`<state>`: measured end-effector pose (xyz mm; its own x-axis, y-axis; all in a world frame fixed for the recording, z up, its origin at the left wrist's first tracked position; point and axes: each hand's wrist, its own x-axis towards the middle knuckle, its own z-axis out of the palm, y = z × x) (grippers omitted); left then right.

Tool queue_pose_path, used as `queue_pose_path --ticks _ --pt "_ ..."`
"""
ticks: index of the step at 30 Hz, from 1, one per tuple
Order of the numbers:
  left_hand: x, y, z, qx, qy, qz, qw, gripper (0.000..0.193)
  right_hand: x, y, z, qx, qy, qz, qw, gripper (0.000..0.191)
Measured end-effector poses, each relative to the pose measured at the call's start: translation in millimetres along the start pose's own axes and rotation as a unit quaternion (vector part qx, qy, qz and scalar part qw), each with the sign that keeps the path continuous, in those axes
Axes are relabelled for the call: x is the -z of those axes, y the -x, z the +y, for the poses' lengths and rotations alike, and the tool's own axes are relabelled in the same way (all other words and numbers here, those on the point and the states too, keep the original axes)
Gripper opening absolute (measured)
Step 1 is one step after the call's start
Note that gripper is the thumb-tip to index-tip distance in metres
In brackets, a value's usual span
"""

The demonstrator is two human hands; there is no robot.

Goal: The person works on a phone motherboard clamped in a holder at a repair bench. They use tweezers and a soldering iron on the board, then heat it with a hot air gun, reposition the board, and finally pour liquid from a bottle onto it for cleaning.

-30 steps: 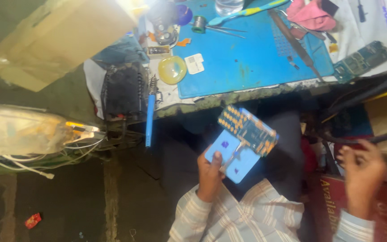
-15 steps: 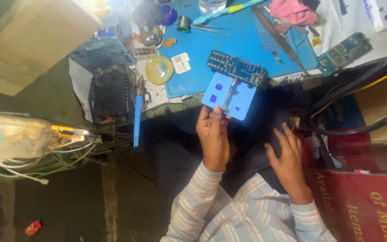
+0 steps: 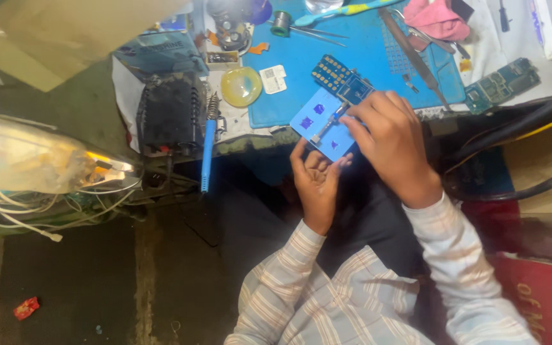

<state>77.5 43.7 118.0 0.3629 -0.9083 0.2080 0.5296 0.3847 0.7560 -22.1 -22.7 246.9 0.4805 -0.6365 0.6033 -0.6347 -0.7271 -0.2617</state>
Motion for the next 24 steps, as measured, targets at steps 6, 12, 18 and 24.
queue_pose_path --ticks 6,12,18,24 --pt "4.8 -6.2 -6.1 -0.002 -0.001 0.018 1.000 0.034 -11.9 -29.0 -0.1 0.048 0.018 -0.078 0.996 0.013" --pt "6.2 -8.5 -1.5 -0.002 -0.005 0.011 1.000 0.032 -16.3 -31.9 2.2 0.070 -0.021 -0.106 0.992 0.011" --pt "6.3 -9.4 1.5 0.009 0.017 0.004 1.000 0.032 -17.1 -27.9 5.2 0.064 -0.014 -0.100 0.993 0.011" --pt "7.8 -9.3 1.8 0.009 0.008 0.002 1.000 0.032 -25.7 -23.8 4.5 0.045 0.010 -0.097 0.994 0.012"
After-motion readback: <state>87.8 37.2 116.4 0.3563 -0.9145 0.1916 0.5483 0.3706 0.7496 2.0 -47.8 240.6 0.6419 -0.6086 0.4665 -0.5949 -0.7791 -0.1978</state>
